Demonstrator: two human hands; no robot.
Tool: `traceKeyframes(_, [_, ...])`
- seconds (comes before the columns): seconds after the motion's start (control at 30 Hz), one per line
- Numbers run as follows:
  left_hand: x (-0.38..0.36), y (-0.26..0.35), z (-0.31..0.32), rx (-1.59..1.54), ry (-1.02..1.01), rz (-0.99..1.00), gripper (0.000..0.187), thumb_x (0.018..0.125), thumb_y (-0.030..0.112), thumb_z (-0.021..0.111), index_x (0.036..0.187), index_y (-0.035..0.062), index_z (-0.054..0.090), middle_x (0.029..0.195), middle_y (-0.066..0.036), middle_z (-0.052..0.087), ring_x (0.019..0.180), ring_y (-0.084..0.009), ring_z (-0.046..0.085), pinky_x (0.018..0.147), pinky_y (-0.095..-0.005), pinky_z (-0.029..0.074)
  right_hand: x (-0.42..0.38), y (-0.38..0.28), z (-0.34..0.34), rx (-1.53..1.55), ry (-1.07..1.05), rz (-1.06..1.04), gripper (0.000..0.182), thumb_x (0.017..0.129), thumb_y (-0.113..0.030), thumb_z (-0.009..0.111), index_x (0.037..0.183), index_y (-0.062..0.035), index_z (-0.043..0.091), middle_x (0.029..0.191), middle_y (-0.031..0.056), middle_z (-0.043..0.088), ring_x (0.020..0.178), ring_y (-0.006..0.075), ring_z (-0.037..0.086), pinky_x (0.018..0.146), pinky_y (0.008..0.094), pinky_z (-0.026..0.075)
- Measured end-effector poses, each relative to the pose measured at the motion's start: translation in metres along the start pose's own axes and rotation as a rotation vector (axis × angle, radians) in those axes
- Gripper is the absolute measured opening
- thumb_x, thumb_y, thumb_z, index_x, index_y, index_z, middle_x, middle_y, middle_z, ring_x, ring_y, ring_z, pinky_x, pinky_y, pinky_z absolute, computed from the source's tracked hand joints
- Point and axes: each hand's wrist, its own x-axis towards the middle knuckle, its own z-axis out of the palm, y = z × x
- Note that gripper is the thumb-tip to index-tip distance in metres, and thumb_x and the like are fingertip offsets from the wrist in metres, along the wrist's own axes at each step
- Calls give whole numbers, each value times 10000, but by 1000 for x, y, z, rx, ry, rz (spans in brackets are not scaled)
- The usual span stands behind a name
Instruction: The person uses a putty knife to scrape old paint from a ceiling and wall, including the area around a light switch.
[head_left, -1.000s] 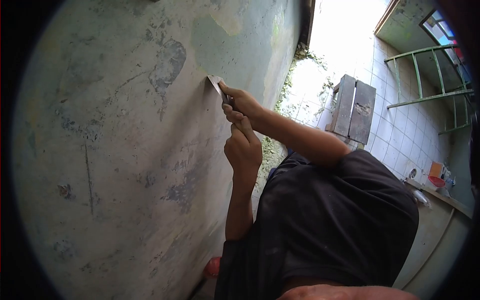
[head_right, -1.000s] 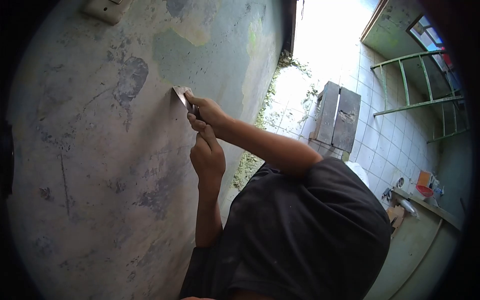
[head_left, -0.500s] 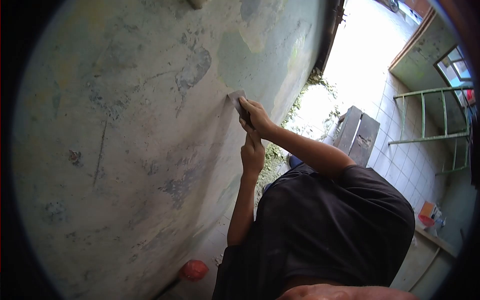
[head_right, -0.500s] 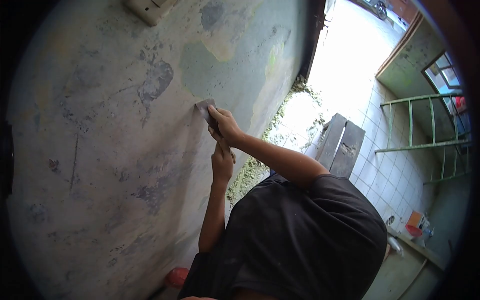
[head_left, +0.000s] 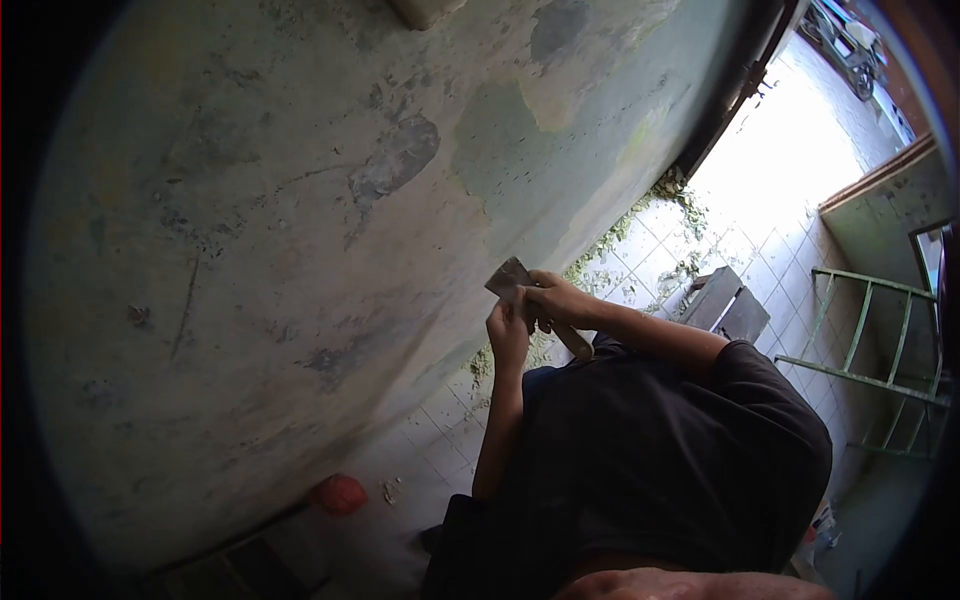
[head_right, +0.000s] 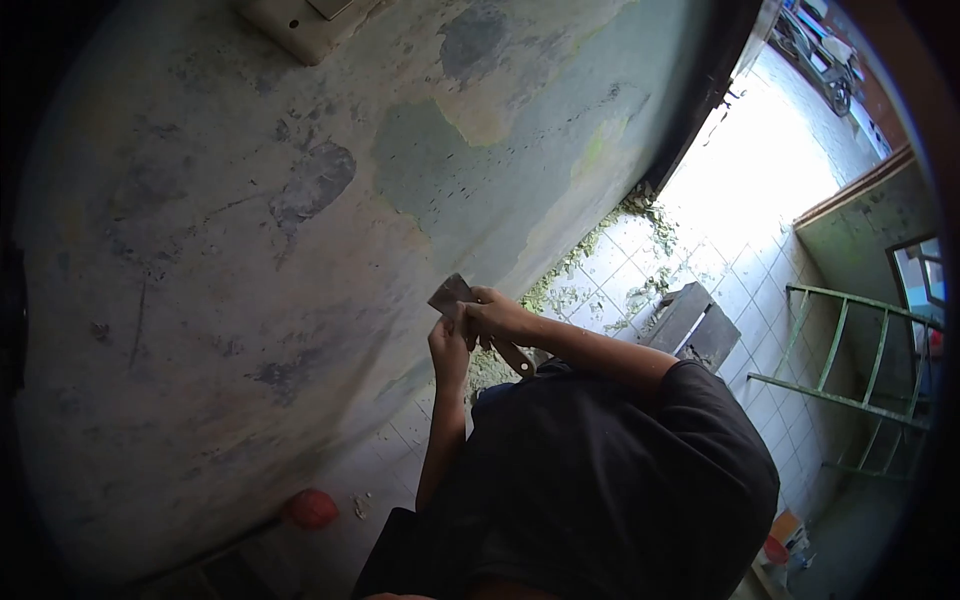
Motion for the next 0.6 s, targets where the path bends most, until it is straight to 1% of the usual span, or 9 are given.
traceKeyframes(0.03, [0,12,3,-65,79,-9,338,1062,296,668,943,-18,701,736,-3,631,663,-79,562,615,-304,460,-2,-9,1,40,-37,-43,321,1095,-293,538,1185,15,549,853,108,676,596,177,639,508,309,515])
traceKeyframes(0.07, [1,21,6,-71,96,-12,338,1062,296,668,943,-18,701,736,-3,631,663,-79,562,615,-304,460,-3,-17,0,79,-73,-86,325,1100,-295,530,1181,18,553,862,111,684,595,176,641,513,311,528])
traceKeyframes(0.13, [3,43,13,55,267,272,336,1059,267,660,909,-30,706,735,-23,661,656,-84,559,598,-317,456,-4,-26,-3,77,-136,-67,335,1107,-300,521,1180,25,555,874,115,694,619,169,654,557,321,566])
traceKeyframes(0.2, [3,65,17,67,319,309,326,1051,243,664,895,-39,710,741,-48,691,666,-79,555,604,-315,448,-10,-28,-4,94,-168,-103,343,1106,-338,519,1137,2,553,933,128,706,740,202,723,573,318,564])
traceKeyframes(0.27, [9,75,14,233,368,327,337,1053,249,664,891,-41,722,739,-64,704,668,-78,550,614,-310,445,-14,-26,-12,-15,-231,-51,357,1111,-355,517,1114,0,547,916,124,704,725,194,715,572,317,559])
traceKeyframes(0.43, [40,71,11,211,334,342,522,1047,252,686,658,18,428,592,33,392,590,-72,339,516,-319,297,6,7,-9,-177,-190,-139,425,1130,-415,470,1032,-4,515,743,114,671,643,191,688,571,339,532])
traceKeyframes(0.53, [45,64,12,147,379,317,412,1071,230,647,738,14,535,674,75,434,654,-38,360,567,-278,299,13,12,-8,-394,-40,-197,441,1122,-429,485,983,-12,499,697,110,648,632,200,692,589,361,542])
traceKeyframes(0.57, [45,61,13,152,377,314,412,1071,230,647,738,14,535,674,75,434,654,-38,360,567,-278,299,14,14,-7,-411,-14,-219,449,1116,-416,496,955,3,492,670,161,623,611,326,681,595,435,530])
traceKeyframes(0.6, [43,62,18,149,408,348,379,1072,219,641,771,2,564,697,67,478,668,-40,392,580,-272,326,13,14,-6,-404,-13,-218,449,1116,-416,496,955,3,492,670,161,623,611,326,681,595,435,530])
